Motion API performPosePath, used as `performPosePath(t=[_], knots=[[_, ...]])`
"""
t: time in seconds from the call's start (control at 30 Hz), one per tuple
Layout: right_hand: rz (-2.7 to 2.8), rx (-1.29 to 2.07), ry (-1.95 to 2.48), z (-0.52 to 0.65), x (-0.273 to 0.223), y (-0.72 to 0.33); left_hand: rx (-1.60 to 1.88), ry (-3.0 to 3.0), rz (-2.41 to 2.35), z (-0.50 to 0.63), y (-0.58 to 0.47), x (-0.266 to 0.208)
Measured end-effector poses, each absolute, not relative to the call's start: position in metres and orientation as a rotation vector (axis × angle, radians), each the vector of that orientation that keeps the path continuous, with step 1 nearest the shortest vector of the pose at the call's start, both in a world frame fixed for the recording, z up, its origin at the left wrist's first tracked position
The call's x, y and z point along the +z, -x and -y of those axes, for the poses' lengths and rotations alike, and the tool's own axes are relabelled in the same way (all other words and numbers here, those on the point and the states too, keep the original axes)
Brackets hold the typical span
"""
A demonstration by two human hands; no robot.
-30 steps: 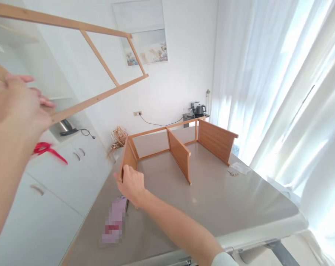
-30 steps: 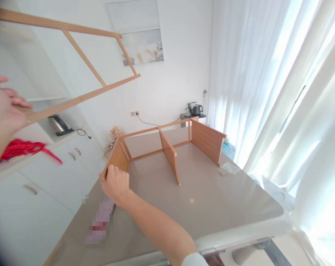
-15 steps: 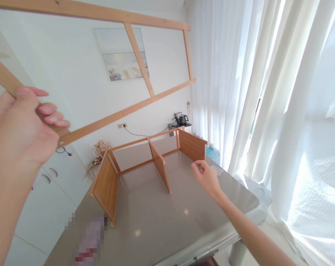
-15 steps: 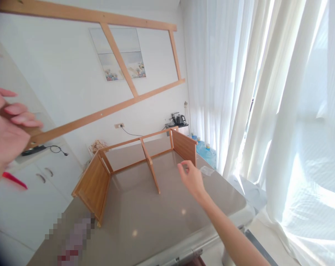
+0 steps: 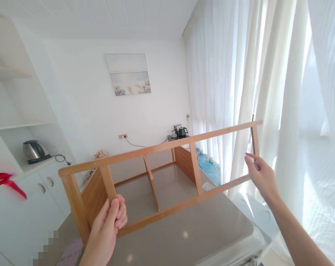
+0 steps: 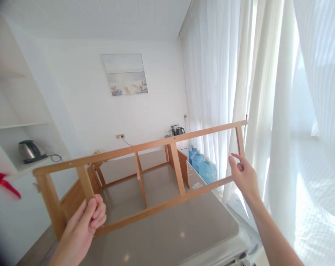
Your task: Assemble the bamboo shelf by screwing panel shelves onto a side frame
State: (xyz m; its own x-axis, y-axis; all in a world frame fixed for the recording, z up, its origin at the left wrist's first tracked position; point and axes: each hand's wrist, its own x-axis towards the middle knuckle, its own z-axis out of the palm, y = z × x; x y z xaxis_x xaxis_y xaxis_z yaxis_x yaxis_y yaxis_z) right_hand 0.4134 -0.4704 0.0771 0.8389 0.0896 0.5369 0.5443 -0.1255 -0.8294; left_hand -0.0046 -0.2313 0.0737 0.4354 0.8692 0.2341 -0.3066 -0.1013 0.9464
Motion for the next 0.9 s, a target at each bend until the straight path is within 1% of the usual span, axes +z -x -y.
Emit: performPosePath(t=[0.1, 0.17, 0.27, 0.33, 0.47, 0.6, 0.7, 0.8, 0.87, 0.9], knots=[[0.594, -0.398, 1.838, 0.46, 0.063, -0.381, 1.072, -1.283, -0.511, 0.227, -0.001, 0.055], [0.801, -0.407, 1.858, 0.444, 0.058, -0.349, 1.079, -1.272, -0.455, 0.226, -0.006, 0.049], [1.099, -0.432, 1.849, 0.416, 0.06, -0.303, 1.098, -1.264, -0.416, 0.227, -0.012, 0.044], [1.128, -0.456, 1.829, 0.399, 0.066, -0.282, 1.108, -1.276, -0.403, 0.226, -0.011, 0.046], [1.03, -0.497, 1.728, 0.373, 0.09, -0.266, 1.166, -1.35, -0.396, 0.217, -0.003, 0.063], [1.014, -0.525, 1.689, 0.365, 0.121, -0.273, 1.262, -1.577, -0.473, 0.213, 0.008, 0.086], [0.977, -0.558, 1.685, 0.372, 0.146, -0.287, 1.42, -1.702, -0.512, 0.231, 0.021, 0.092], [0.905, -0.405, 1.588, 0.382, 0.175, -0.296, 1.706, -1.71, -0.533, 0.26, 0.035, 0.084], [0.844, -0.182, 1.438, 0.384, 0.194, -0.293, 1.636, -1.758, -0.537, 0.278, 0.036, 0.078], [0.817, -0.146, 1.396, 0.382, 0.204, -0.289, 1.564, -1.768, -0.538, 0.285, 0.032, 0.076]])
